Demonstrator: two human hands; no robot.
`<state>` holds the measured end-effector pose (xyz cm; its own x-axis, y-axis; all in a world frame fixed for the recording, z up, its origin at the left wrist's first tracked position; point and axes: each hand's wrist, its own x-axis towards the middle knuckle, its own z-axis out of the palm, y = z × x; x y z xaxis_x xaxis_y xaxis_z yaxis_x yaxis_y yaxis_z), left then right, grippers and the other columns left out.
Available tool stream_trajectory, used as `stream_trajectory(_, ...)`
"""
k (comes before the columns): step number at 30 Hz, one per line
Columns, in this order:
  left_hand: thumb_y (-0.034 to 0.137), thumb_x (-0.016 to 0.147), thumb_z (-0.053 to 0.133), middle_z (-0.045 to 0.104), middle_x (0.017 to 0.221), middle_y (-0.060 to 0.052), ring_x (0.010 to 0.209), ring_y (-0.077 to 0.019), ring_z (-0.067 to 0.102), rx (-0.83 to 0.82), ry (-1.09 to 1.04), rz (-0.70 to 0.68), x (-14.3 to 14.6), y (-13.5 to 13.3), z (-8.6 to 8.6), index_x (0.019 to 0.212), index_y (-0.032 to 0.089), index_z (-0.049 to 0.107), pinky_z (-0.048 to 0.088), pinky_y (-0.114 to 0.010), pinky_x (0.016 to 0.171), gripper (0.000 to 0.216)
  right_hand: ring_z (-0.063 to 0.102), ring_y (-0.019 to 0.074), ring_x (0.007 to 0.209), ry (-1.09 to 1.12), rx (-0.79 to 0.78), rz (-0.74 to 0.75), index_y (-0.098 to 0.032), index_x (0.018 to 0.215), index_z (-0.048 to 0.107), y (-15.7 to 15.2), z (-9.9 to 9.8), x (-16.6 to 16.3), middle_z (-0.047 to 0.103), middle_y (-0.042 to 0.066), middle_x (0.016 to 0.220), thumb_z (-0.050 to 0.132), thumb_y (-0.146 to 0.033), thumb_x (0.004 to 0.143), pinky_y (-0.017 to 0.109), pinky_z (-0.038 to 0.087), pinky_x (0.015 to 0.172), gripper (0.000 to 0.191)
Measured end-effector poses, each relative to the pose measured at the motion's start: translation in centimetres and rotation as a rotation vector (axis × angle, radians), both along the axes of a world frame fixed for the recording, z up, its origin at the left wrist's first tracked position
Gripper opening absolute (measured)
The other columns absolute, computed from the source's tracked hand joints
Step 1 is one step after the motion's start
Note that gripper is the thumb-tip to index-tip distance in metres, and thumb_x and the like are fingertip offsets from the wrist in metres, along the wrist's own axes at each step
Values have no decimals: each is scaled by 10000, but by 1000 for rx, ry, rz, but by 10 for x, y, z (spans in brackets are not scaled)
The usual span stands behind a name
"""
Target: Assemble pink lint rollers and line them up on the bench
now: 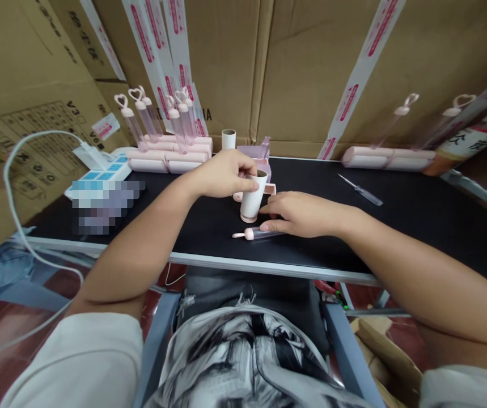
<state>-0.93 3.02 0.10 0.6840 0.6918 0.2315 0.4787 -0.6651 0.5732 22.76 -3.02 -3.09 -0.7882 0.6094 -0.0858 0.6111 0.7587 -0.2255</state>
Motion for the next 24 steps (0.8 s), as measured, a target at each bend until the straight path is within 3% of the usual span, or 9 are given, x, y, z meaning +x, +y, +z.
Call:
stream_trajectory(9, 289, 769, 820, 623, 645, 19, 600, -110, 482, -19, -18, -50, -4, -5, 6, 723, 177, 763, 366, -282, 607, 133, 733, 260, 897, -74, -10, -90, -165, 1114, 814, -1, 2, -1, 822, 148, 1099, 578, -497, 1111, 330, 431, 756, 408)
stream_trajectory(24, 333, 699, 897, 622, 606, 15, 553, -100, 477, -33, -6, -69, -9, -10, 14, 682, 205, 786, 360, -281, 571, 171, 743, 272, 939, -89, -14, -127, -158, 1151, 794, -4, 3, -2, 809, 166, 1159, 575, -502, 1109, 337, 450, 769, 409)
